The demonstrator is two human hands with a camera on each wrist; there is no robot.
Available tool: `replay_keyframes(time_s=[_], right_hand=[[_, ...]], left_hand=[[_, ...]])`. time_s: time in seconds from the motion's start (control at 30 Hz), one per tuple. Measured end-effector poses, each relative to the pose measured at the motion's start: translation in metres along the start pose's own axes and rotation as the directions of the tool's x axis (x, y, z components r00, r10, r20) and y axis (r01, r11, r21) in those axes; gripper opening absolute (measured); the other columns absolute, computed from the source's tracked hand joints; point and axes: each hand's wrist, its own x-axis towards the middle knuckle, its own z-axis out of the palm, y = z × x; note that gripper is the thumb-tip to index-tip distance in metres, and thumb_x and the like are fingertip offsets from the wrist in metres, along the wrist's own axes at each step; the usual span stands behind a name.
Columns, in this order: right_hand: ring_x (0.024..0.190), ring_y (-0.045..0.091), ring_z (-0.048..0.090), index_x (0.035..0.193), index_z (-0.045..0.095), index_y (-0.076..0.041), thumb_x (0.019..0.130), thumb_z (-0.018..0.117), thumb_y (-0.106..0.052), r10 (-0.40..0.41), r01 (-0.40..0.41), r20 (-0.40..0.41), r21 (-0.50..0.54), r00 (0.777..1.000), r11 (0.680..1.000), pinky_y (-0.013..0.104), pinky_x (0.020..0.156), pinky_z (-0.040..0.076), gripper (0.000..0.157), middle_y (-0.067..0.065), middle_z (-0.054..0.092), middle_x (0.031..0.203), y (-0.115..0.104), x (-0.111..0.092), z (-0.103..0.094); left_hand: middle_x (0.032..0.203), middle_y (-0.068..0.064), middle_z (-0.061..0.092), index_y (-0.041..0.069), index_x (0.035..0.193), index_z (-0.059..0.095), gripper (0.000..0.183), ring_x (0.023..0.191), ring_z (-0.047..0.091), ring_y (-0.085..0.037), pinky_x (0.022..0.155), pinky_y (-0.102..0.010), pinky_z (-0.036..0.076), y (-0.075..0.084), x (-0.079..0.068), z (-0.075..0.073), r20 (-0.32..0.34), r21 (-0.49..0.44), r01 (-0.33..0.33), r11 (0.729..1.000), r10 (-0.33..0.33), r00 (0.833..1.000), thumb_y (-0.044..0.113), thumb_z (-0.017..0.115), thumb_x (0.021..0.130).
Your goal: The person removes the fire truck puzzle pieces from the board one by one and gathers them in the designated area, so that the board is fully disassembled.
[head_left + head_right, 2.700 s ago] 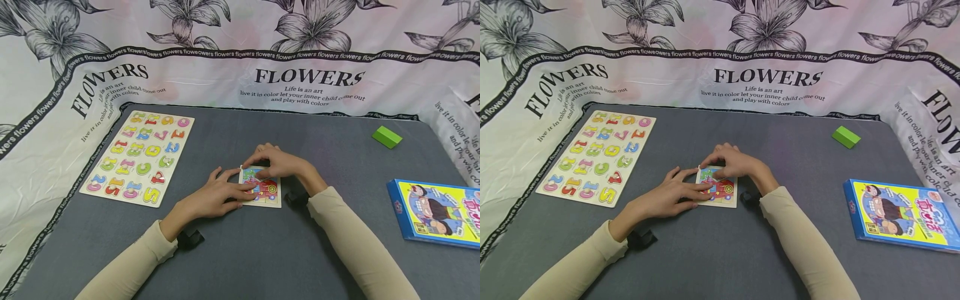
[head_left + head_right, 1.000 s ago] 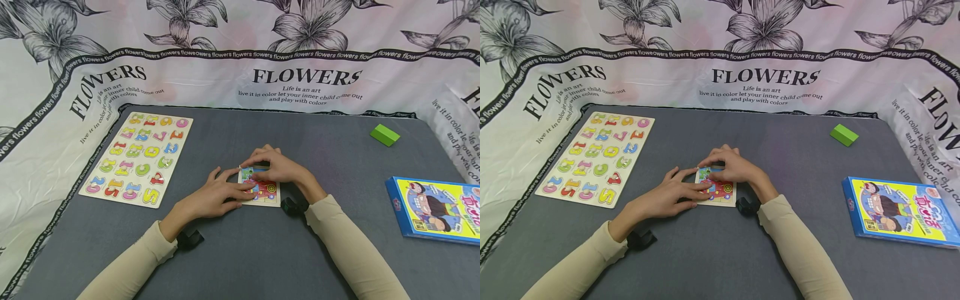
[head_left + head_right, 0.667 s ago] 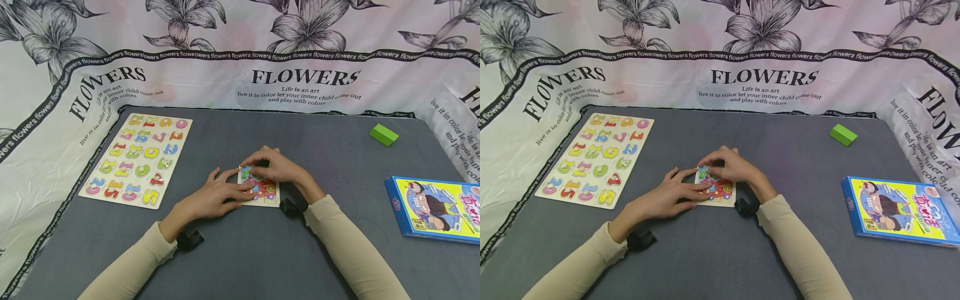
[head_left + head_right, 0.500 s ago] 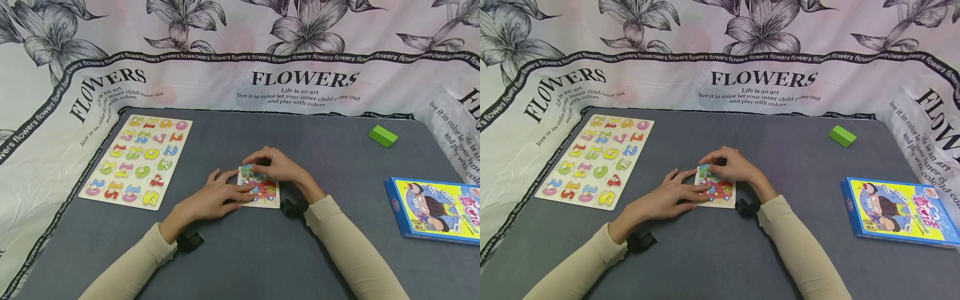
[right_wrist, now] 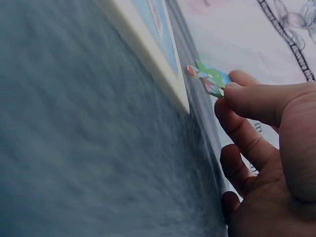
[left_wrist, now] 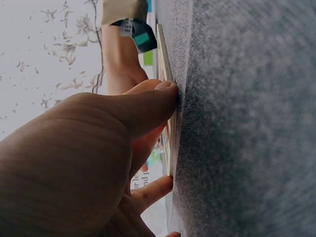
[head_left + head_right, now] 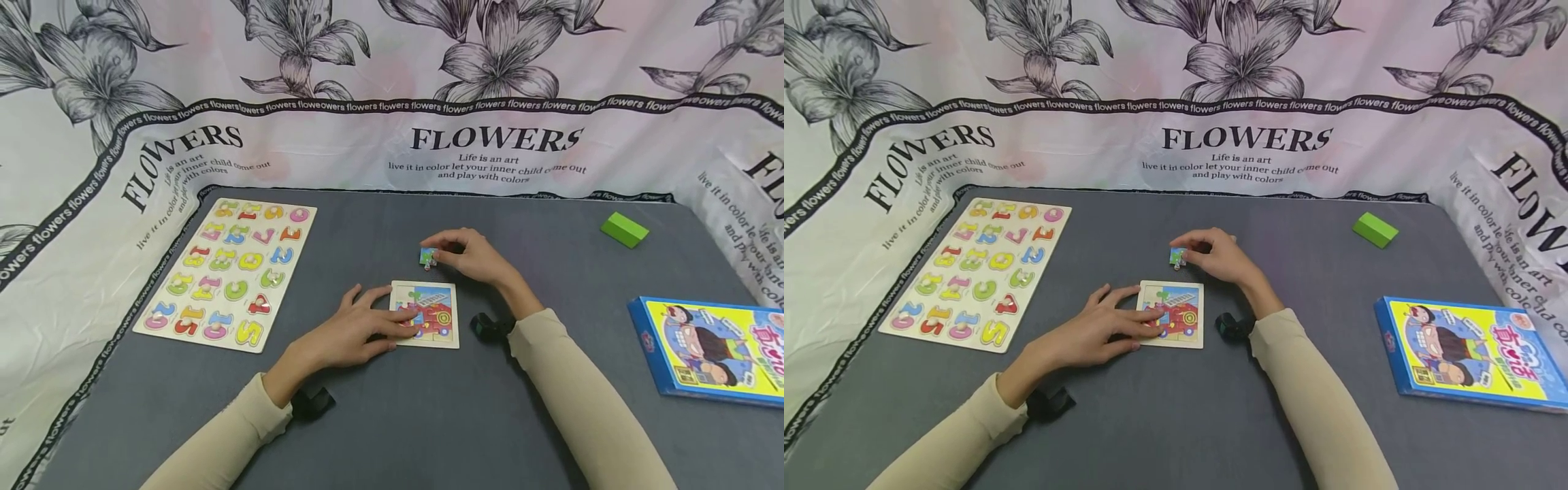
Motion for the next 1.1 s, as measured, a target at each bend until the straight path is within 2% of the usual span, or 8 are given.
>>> replay_keyframes(time_s=[0.03,0.1,0.2,0.3,0.47,0.67,0.8,1.1], right_hand=[[0.088,0.021,0.06,0.124,0.074,-0.012,0.1,0.065,-0.013,0.012,-0.012,-0.005,-0.005,1.0,1.0,0.035,0.08,0.048,0.026,0.01,0.072,0.107,0.002,0.002,-0.002],[0.087,0.022,0.06,0.125,0.074,-0.012,0.101,0.064,-0.013,0.027,-0.028,-0.021,-0.02,0.999,0.999,0.042,0.092,0.042,0.026,0.012,0.072,0.105,0.004,0.006,-0.005],[0.09,0.022,0.06,0.125,0.073,-0.013,0.101,0.063,-0.013,0.05,-0.052,-0.031,-0.058,0.998,0.997,0.056,0.109,0.025,0.026,0.012,0.072,0.102,0.007,0.01,-0.008],[0.094,0.022,0.06,0.125,0.074,-0.014,0.101,0.063,-0.014,0.06,-0.062,-0.029,-0.089,0.998,0.994,0.063,0.113,0.01,0.026,0.011,0.072,0.103,0.007,0.013,-0.01],[0.092,0.021,0.06,0.125,0.074,-0.015,0.097,0.069,-0.017,0.043,-0.044,-0.011,-0.125,0.999,0.991,0.054,0.102,0.017,0.028,0.009,0.072,0.102,0.008,0.015,-0.011],[0.093,0.022,0.05,0.126,0.072,-0.014,0.087,0.082,-0.019,0.049,-0.046,0.012,-0.189,0.999,0.981,0.044,0.087,0.018,0.041,0.007,0.066,0.1,0.009,0.016,-0.013],[0.095,0.023,0.048,0.123,0.073,-0.011,0.087,0.082,-0.017,0.05,-0.051,-0.009,-0.209,0.999,0.977,0.044,0.087,0.018,0.037,0.009,0.066,0.103,0.009,0.019,-0.014],[0.106,0.033,0.035,0.127,0.073,-0.015,0.09,0.079,-0.026,0.08,-0.103,-0.085,-0.314,0.993,0.944,0.051,0.088,0.017,0.039,0.016,0.056,0.118,0.016,0.034,-0.017]], left_hand=[[0.157,0.009,0.047,0.032,0.142,0.062,0.044,0.156,0.022,-0.035,0.116,-0.076,0.007,0.0,0.0,0.0,0.002,-0.004,0.003,1.0,-0.003,1.0,0.024,0.068,0.099],[0.157,0.01,0.047,0.033,0.141,0.062,0.043,0.157,0.021,-0.034,0.117,-0.076,0.006,0.0,0.0,0.001,0.006,-0.007,0.007,1.0,-0.007,1.0,0.024,0.067,0.099],[0.158,0.011,0.046,0.033,0.141,0.062,0.042,0.157,0.021,-0.033,0.118,-0.075,0.005,-0.001,0.0,0.003,0.009,-0.015,0.013,1.0,-0.013,1.0,0.025,0.067,0.1],[0.157,0.011,0.047,0.032,0.141,0.062,0.042,0.157,0.021,-0.033,0.117,-0.075,0.005,-0.002,0.0,0.003,0.005,-0.014,0.005,1.0,-0.005,1.0,0.025,0.067,0.1],[0.157,0.011,0.047,0.032,0.141,0.062,0.042,0.157,0.02,-0.032,0.118,-0.074,0.004,-0.002,0.0,0.003,0.005,-0.025,0.009,1.0,-0.008,1.0,0.025,0.066,0.1],[0.158,0.011,0.046,0.032,0.141,0.062,0.042,0.157,0.02,-0.034,0.118,-0.075,0.004,-0.003,0.0,0.002,0.001,-0.026,0.004,1.0,-0.004,1.0,0.024,0.066,0.1],[0.158,0.012,0.045,0.032,0.141,0.062,0.042,0.157,0.021,-0.034,0.117,-0.075,0.005,-0.004,0.0,0.002,0.001,-0.016,-0.001,1.0,0.001,1.0,0.024,0.066,0.1],[0.157,0.011,0.047,0.031,0.14,0.063,0.041,0.157,0.022,-0.033,0.117,-0.076,0.005,-0.004,-0.001,0.003,-0.007,-0.029,-0.003,1.0,0.003,1.0,0.025,0.067,0.1]])
